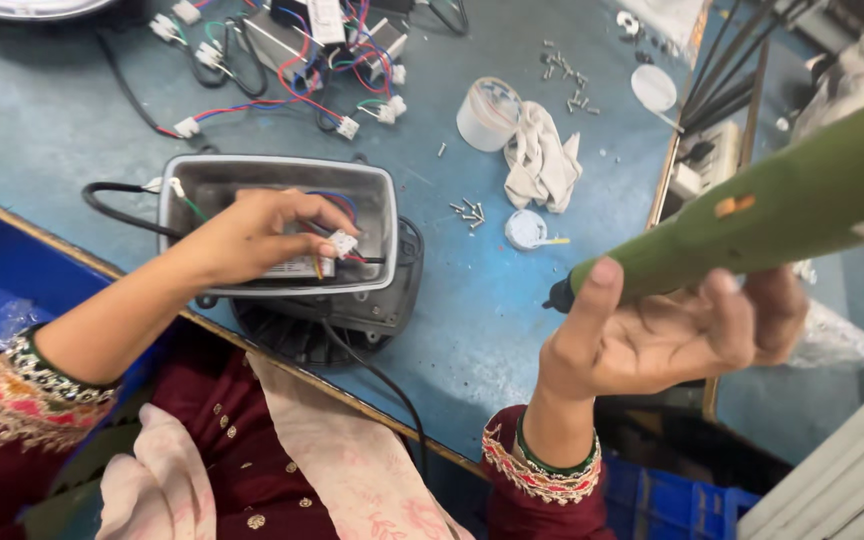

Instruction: The person assembles an electronic device by connecting wires to a power supply unit and securing it inside a plastic housing using a green pneumatic screwdriver. They repeatedly drive screws into the housing and adjust the internal components.

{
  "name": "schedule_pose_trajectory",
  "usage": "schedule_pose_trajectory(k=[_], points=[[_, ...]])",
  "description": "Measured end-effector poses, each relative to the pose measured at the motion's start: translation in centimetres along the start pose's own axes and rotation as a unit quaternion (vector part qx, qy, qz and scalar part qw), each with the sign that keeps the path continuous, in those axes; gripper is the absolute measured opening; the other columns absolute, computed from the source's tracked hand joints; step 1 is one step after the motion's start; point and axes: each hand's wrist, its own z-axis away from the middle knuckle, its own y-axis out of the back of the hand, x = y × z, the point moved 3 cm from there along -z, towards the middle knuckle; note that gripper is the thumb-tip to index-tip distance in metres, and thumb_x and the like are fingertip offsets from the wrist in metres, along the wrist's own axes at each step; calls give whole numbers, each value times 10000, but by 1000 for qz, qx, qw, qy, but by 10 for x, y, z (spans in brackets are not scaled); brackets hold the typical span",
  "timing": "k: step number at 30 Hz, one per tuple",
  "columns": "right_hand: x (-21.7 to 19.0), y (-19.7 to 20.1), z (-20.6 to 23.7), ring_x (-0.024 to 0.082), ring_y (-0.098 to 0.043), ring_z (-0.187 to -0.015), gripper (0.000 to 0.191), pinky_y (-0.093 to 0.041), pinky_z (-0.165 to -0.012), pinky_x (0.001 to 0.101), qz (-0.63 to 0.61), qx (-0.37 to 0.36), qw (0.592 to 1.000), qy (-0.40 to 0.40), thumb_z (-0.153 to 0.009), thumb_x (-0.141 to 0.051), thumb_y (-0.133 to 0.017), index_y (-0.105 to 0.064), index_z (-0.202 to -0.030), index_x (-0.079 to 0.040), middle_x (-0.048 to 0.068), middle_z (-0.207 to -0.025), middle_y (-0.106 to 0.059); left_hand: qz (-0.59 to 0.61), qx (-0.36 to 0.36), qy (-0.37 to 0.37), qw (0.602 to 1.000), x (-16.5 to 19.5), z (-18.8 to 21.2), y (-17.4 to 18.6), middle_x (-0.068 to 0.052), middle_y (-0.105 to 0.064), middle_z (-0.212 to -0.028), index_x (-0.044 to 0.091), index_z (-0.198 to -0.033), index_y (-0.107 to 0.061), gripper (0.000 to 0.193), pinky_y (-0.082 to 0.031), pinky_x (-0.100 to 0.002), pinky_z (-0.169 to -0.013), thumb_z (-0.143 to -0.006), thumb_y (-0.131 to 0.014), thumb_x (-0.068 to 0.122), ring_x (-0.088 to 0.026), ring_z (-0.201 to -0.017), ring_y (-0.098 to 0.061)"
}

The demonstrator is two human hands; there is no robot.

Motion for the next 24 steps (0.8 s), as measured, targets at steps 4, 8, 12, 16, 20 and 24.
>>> schedule_pose_trajectory(k=[4,8,12,16,20,24], points=[[11,6,-19,222,-300,-1477,554,-450,-1206,368,30,1,999,-20,-1027,-167,-757,-358,-1408,-118,82,-1524,-208,14,-40,79,996,2,-12,-1,-26,-762,-1060,32,-1161,-736,285,-524,-287,-900,-881,-690,50,-104,-990,-668],[49,17,-15,278,-327,-1431,451,-525,-1104,431,67,32,996,56,-971,-131,-752,-449,-1305,-134,110,-1500,-226,50,-63,123,989,-16,-48,-16,-32,-754,-1034,26,-1194,-733,308,-533,-290,-866,-891,-675,43,-112,-938,-679],[48,23,-7,292,-464,-1286,366,-514,-899,416,101,34,978,177,-854,-140,-768,-513,-1115,-175,79,-1347,-378,31,-80,138,987,-13,-52,-20,-41,-760,-1018,24,-1196,-732,307,-534,-286,-868,-895,-671,31,-110,-927,-685],[26,17,6,264,-680,-993,269,-564,-782,355,33,-83,987,131,-898,-82,-789,-576,-1040,-166,47,-1158,-506,19,-97,110,989,-3,-49,-24,-47,-758,-1025,21,-1193,-737,311,-537,-289,-892,-890,-663,19,-119,-955,-689],[23,13,-14,266,-715,-934,254,-560,-797,352,-37,-152,981,118,-930,32,-786,-600,-1048,-95,65,-1031,-629,11,-94,103,990,14,-58,-29,-35,-757,-1073,18,-1181,-733,306,-537,-289,-915,-883,-666,21,-118,-985,-686],[15,9,-25,283,-716,-983,230,-566,-830,375,-42,-161,977,130,-911,27,-796,-625,-1030,-70,77,-997,-675,7,-89,118,989,23,-55,-30,-38,-763,-1067,22,-1185,-735,312,-539,-291,-913,-879,-674,21,-120,-980,-689]])
